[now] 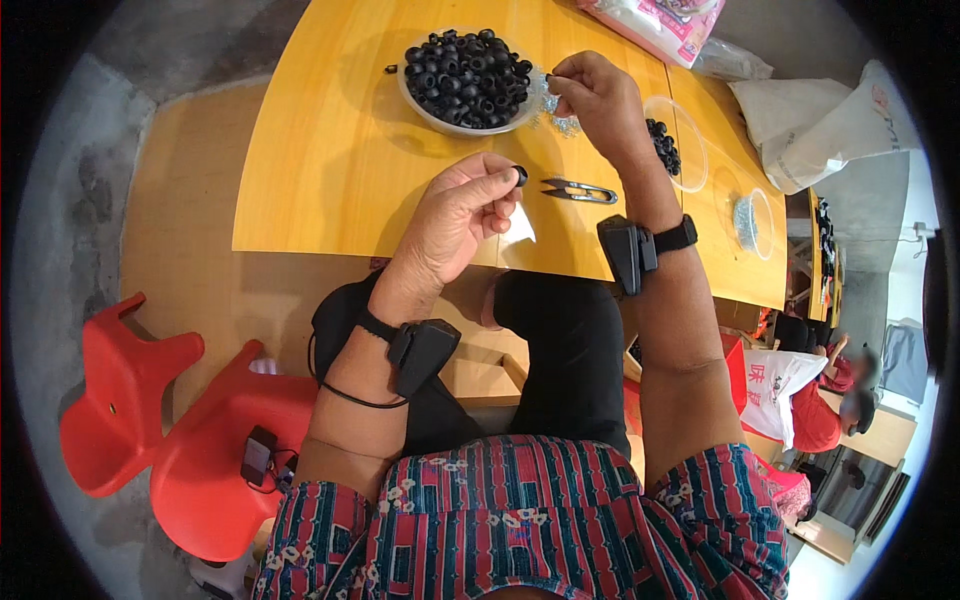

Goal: The person assembles small black plastic components by hand at a table, fitting plastic caps onto metal pins.

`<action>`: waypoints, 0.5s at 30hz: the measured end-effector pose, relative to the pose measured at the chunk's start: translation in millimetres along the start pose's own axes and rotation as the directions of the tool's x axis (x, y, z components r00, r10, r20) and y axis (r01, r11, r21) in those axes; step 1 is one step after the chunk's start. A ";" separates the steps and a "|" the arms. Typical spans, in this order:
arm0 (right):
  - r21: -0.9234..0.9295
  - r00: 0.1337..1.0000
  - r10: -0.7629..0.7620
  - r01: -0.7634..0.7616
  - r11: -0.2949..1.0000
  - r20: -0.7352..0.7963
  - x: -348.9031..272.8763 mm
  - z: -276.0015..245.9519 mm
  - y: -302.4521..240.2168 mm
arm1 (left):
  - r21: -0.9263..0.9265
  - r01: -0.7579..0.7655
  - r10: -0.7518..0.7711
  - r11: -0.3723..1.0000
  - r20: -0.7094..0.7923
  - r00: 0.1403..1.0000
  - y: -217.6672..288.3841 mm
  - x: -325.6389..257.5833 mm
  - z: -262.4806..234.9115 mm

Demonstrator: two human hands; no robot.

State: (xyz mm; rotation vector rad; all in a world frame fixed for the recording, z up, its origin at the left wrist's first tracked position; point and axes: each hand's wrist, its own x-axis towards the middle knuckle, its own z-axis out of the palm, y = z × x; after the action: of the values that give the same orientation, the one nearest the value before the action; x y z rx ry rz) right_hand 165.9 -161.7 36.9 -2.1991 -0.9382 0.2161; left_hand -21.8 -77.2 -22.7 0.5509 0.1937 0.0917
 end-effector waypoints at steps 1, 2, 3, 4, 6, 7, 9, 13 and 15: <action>0.251 0.999 0.032 -0.026 0.968 -0.016 -5.8 1.1 7.6 | -0.002 0.007 -0.007 1.000 0.005 1.000 -0.5 1.2 1.2; 0.486 0.997 0.066 -0.045 0.873 -0.026 -11.9 1.5 14.3 | -0.003 -0.002 0.002 1.000 0.000 1.000 -1.0 2.5 1.9; 0.486 0.997 0.073 -0.050 0.873 -0.030 -19.2 2.8 16.8 | -0.004 -0.011 0.011 1.000 -0.009 1.000 -0.9 2.7 2.0; 0.614 0.991 0.134 -0.088 0.784 -0.029 -27.4 4.4 18.3 | -0.004 -0.003 0.003 1.000 -0.006 1.000 -0.6 2.8 2.6; 0.729 0.980 0.200 -0.120 0.674 -0.024 -40.5 5.8 26.7 | -0.009 -0.016 0.015 1.000 -0.014 1.000 -0.2 3.0 3.2; 0.845 0.961 0.275 -0.146 0.514 -0.001 -46.1 6.3 31.8 | -0.013 -0.019 0.018 1.000 -0.016 1.000 -0.9 3.1 1.8; 0.949 0.929 0.364 -0.171 0.265 0.066 -55.7 3.1 36.1 | -0.006 -0.015 0.015 1.000 -0.027 1.000 -1.4 2.9 2.8; 0.931 0.887 0.293 -0.311 -0.191 0.356 -61.6 -5.5 51.3 | -0.022 -0.017 0.016 1.000 -0.072 0.997 -2.7 3.3 5.8; 0.940 0.894 0.324 -0.338 0.038 0.308 -57.6 -5.1 47.4 | -0.045 -0.031 0.028 0.999 -0.075 0.997 -2.1 3.9 3.6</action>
State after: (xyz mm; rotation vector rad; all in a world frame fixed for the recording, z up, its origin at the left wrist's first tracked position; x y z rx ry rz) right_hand 153.0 -226.2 1.4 -0.9905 -0.0287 0.8299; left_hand -17.1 -80.3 -21.4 0.5053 0.2549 0.1450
